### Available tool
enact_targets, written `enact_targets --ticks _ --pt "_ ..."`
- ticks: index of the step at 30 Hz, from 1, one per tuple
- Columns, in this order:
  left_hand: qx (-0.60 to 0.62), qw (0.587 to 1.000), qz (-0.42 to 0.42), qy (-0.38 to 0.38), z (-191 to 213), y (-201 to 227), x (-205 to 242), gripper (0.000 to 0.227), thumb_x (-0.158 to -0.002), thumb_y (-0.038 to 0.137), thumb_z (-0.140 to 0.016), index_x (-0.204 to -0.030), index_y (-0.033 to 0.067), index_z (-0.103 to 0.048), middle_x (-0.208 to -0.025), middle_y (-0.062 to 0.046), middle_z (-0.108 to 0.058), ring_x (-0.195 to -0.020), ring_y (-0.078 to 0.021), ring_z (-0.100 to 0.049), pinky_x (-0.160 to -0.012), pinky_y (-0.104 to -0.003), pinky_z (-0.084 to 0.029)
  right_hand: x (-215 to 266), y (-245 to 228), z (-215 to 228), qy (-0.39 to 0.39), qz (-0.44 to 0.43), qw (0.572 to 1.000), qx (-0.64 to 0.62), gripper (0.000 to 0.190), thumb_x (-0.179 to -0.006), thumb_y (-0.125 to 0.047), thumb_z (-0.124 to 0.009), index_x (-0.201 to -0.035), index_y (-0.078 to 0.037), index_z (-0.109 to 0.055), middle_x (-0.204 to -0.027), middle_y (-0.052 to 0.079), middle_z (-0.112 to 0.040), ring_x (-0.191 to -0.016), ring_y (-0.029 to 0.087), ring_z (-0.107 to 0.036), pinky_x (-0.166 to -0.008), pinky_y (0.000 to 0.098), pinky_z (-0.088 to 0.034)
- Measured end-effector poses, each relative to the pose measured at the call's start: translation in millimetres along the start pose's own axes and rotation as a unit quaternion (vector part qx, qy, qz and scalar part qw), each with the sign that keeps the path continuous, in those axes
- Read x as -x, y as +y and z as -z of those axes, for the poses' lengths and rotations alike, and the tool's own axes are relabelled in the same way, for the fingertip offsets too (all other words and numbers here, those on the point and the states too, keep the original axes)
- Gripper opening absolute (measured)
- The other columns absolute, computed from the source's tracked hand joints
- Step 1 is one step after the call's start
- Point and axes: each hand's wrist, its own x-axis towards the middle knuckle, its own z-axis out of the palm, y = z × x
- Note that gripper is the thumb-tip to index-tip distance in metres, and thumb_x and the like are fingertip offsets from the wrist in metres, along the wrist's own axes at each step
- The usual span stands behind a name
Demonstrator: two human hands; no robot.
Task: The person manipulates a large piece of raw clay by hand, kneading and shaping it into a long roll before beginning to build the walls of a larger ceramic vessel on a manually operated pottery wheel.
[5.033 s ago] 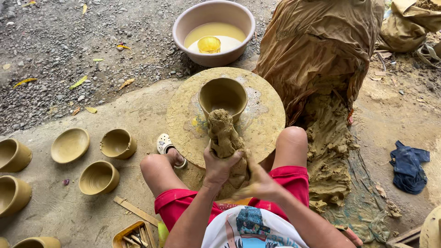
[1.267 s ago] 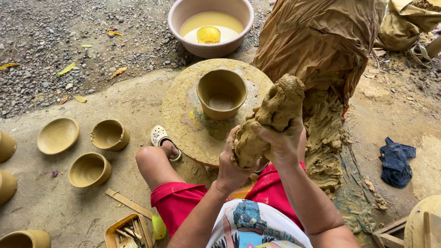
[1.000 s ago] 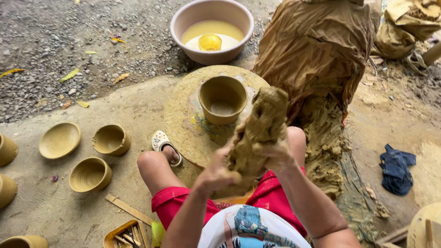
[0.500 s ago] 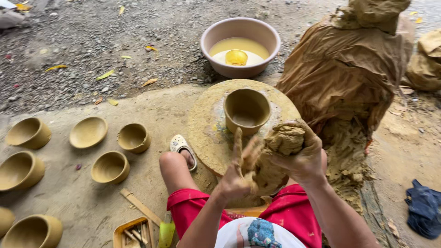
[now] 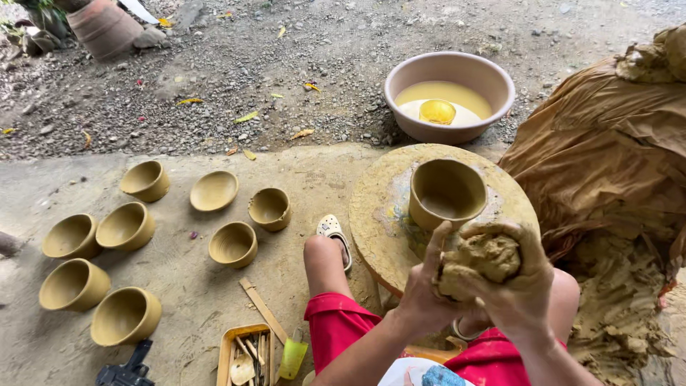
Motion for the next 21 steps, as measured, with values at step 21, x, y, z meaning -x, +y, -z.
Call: enact_targets --ticks 21 --pt "0.231 0.938 0.147 -0.214 -4.6 -15.7 -8.3 0.081 -0.068 -0.011 -0.094 -0.136 -0.0013 -0.05 -0.103 -0.013 -0.069 -0.088 -0.0184 -0.067 -0.077 -0.034 -0.059 -61.3 -56.0 34.8 -0.16 -0.08 0.906 -0.384 0.053 -0.076 0.011 -0.082 -0.123 0.001 -0.061 -0.106 0.02 -0.072 -0.096 0.026 -0.074 -0.092 0.0426 -0.064"
